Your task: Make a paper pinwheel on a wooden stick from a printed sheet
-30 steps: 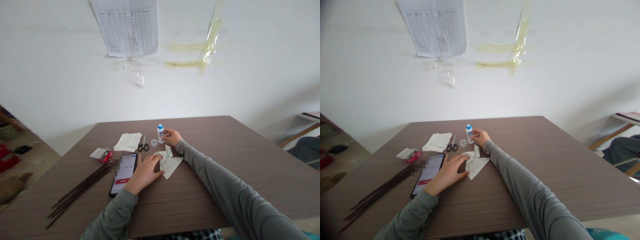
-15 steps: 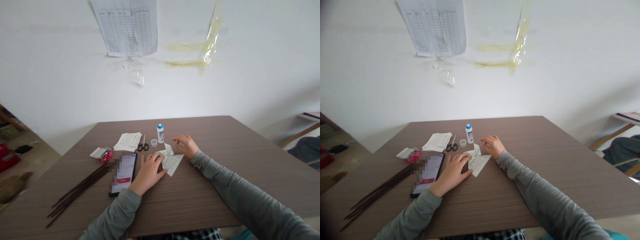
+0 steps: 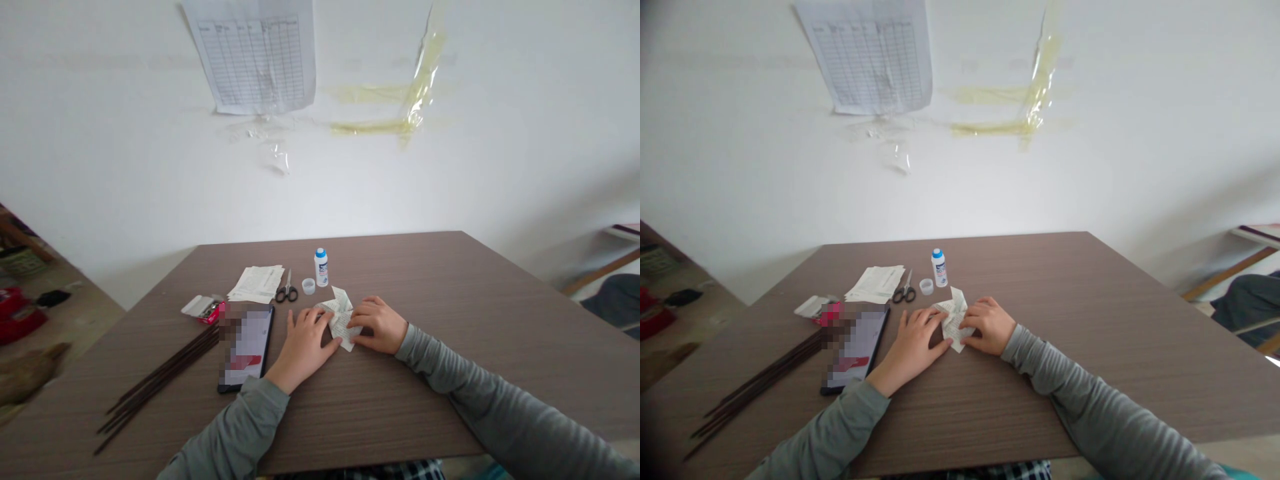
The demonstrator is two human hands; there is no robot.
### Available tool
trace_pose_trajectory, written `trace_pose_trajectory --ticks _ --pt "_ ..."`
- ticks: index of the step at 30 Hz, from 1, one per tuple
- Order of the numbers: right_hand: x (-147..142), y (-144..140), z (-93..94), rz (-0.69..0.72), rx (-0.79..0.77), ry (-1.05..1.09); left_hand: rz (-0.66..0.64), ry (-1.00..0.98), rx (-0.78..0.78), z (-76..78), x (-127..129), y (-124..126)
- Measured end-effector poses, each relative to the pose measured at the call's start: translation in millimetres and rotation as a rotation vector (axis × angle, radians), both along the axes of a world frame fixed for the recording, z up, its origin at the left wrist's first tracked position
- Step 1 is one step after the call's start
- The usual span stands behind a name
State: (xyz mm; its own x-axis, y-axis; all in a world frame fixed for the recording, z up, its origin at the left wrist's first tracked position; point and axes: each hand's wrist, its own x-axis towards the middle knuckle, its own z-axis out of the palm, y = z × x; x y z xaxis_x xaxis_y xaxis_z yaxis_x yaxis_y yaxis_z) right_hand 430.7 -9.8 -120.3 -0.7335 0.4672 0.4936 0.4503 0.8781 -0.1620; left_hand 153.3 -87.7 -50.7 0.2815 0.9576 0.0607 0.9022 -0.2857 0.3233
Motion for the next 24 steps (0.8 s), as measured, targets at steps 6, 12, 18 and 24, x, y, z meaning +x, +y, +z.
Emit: trace_pose_trajectory --ticks 6,12,18,24 --pt "0 1 -0.1 -0.013 -0.013 0.006 0.0 0.003 0.01 -2.6 0 2" --pt "0 0 0.3 -0.019 -0.012 -0.014 -0.009 0.011 0.021 -5.0 0 2" --pt "0 -2 3.9 -0.031 -0.02 -0.007 -0.017 0.024 0.018 -7.8 -1 3" --pt "-1 -3 5.5 -0.044 -0.041 -0.018 -0.024 0.004 0.039 -11.1 -2 5"
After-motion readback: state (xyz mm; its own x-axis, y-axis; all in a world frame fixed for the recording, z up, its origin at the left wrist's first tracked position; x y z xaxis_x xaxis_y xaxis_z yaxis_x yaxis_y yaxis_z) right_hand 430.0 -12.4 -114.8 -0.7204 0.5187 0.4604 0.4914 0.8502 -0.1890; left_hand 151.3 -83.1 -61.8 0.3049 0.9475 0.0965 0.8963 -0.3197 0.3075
